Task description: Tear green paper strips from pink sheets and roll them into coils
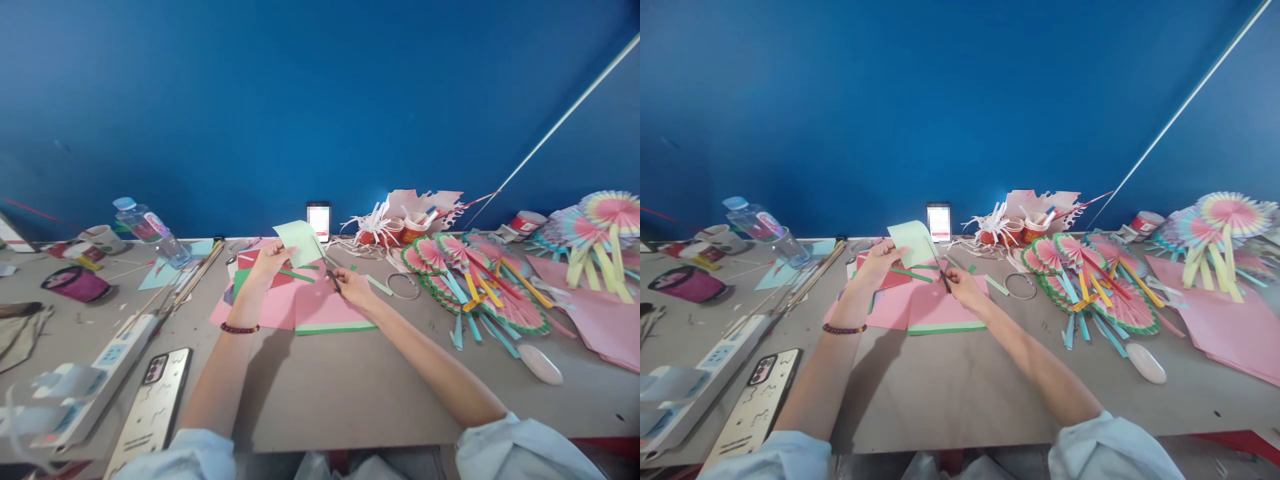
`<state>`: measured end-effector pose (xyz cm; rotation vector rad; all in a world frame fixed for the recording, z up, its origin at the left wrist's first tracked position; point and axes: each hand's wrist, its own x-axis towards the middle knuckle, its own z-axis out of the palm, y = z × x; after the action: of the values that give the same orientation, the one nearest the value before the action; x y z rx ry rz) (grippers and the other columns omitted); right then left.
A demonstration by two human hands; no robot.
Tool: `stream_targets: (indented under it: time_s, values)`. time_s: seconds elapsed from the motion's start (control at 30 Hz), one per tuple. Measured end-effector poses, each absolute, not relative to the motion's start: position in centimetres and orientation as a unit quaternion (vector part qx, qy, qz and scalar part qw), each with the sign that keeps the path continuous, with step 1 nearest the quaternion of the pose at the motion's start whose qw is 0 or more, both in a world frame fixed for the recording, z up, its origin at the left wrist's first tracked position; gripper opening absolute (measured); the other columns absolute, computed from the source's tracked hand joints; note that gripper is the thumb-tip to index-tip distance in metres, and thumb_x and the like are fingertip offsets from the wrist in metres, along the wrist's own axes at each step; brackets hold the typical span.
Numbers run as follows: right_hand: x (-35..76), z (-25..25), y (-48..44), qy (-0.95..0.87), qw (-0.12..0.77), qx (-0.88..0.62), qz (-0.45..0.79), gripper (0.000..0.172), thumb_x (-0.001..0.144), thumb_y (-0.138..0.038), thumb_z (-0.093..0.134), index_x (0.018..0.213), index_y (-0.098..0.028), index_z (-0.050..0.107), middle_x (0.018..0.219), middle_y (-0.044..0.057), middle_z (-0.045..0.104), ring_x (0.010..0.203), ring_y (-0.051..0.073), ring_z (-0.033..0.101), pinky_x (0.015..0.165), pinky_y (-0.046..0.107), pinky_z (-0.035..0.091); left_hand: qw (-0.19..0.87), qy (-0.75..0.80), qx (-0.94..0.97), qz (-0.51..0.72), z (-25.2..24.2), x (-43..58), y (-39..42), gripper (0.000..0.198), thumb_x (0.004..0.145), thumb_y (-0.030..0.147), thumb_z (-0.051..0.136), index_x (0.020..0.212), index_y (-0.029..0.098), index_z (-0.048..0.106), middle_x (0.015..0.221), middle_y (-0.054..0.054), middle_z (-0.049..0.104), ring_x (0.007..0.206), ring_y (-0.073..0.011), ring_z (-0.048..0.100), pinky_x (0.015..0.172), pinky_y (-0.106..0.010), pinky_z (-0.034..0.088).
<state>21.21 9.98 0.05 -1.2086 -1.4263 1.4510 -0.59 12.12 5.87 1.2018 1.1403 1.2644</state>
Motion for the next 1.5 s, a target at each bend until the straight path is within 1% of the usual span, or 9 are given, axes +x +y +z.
stream_targets:
  time_s: [0.1, 0.27, 0.47, 0.6, 0.7, 0.87, 1.1, 1.33, 1.5]
  values:
    - [21.2, 0.1, 9.9, -0.556, 0.374, -0.474, 0.571, 0.042, 0.064, -0.057, 0.077, 0.069, -0.021, 0.055, 0.054, -0.007, 0.051, 0.047, 0.008, 0.033, 0.048, 0.024, 0.022, 0.495, 0.48, 0.496, 0.529, 5.9, -0.3, 12.0, 0.051, 0.047, 0.047, 0.097, 0.081, 0.017, 0.074, 0.073, -0.005, 0.076, 0.061, -0.0168, 0.065, 0.056, -0.027, 0.05]
    - [20.9, 1.4, 9.2, -0.566, 0.358, -0.476, 0.571, 0.041, 0.061, -0.054, 0.081, 0.066, -0.021, 0.056, 0.052, -0.005, 0.053, 0.05, 0.009, 0.037, 0.05, 0.025, 0.024, 0.497, 0.489, 0.424, 0.578, 5.2, 0.3, 12.2, 0.056, 0.046, 0.051, 0.096, 0.084, 0.016, 0.075, 0.083, -0.009, 0.078, 0.075, -0.024, 0.072, 0.058, -0.029, 0.053]
    - [20.7, 2.3, 8.6, -0.568, 0.342, -0.472, 0.581, 0.042, 0.059, -0.054, 0.083, 0.066, -0.022, 0.057, 0.054, -0.005, 0.055, 0.051, 0.01, 0.039, 0.051, 0.025, 0.026, 0.474, 0.505, 0.404, 0.597, 4.6, 0.4, 12.1, 0.054, 0.048, 0.052, 0.095, 0.083, 0.016, 0.074, 0.085, -0.009, 0.078, 0.076, -0.0236, 0.072, 0.059, -0.029, 0.052]
    - [20.7, 2.2, 8.6, -0.557, 0.337, -0.483, 0.586, 0.043, 0.06, -0.056, 0.081, 0.066, -0.022, 0.055, 0.054, -0.005, 0.054, 0.05, 0.009, 0.038, 0.05, 0.025, 0.025, 0.475, 0.499, 0.411, 0.597, 4.9, 0.5, 11.9, 0.056, 0.049, 0.053, 0.095, 0.087, 0.016, 0.076, 0.087, -0.01, 0.079, 0.081, -0.0253, 0.073, 0.065, -0.032, 0.055]
    - [20.8, 2.0, 8.7, -0.553, 0.338, -0.476, 0.594, 0.043, 0.06, -0.056, 0.08, 0.069, -0.021, 0.056, 0.055, -0.005, 0.055, 0.05, 0.009, 0.038, 0.05, 0.024, 0.025, 0.478, 0.497, 0.408, 0.598, 5.2, 0.8, 11.9, 0.059, 0.043, 0.052, 0.097, 0.084, 0.016, 0.076, 0.083, -0.01, 0.078, 0.084, -0.0278, 0.073, 0.07, -0.035, 0.056]
    - [20.9, 1.8, 8.9, -0.55, 0.347, -0.462, 0.602, 0.046, 0.059, -0.057, 0.082, 0.069, -0.02, 0.057, 0.056, -0.005, 0.055, 0.051, 0.008, 0.038, 0.049, 0.024, 0.024, 0.491, 0.506, 0.403, 0.583, 5.1, 1.4, 11.7, 0.059, 0.037, 0.051, 0.098, 0.079, 0.015, 0.077, 0.085, -0.011, 0.079, 0.085, -0.0287, 0.073, 0.069, -0.034, 0.056]
    - [20.8, 1.5, 9.2, -0.542, 0.368, -0.452, 0.605, 0.052, 0.057, -0.064, 0.081, 0.068, -0.02, 0.055, 0.056, -0.005, 0.055, 0.05, 0.008, 0.038, 0.049, 0.025, 0.023, 0.504, 0.489, 0.44, 0.559, 4.8, 1.7, 11.2, 0.051, 0.049, 0.049, 0.095, 0.085, 0.015, 0.08, 0.085, -0.011, 0.079, 0.081, -0.0282, 0.073, 0.063, -0.033, 0.055]
    - [20.9, 1.5, 9.2, -0.558, 0.37, -0.45, 0.591, 0.054, 0.06, -0.069, 0.077, 0.069, -0.02, 0.055, 0.056, -0.005, 0.055, 0.052, 0.008, 0.039, 0.052, 0.026, 0.025, 0.504, 0.496, 0.448, 0.547, 4.8, 1.7, 11.1, 0.049, 0.052, 0.049, 0.094, 0.086, 0.016, 0.081, 0.083, -0.011, 0.079, 0.076, -0.0257, 0.072, 0.055, -0.03, 0.052]
    - [20.8, 1.6, 9.2, -0.564, 0.371, -0.446, 0.588, 0.057, 0.059, -0.071, 0.078, 0.068, -0.02, 0.053, 0.056, -0.005, 0.055, 0.054, 0.009, 0.04, 0.054, 0.027, 0.026, 0.505, 0.489, 0.449, 0.551, 4.7, 1.7, 11.2, 0.052, 0.051, 0.047, 0.095, 0.09, 0.016, 0.081, 0.084, -0.011, 0.079, 0.079, -0.0283, 0.074, 0.06, -0.033, 0.056]
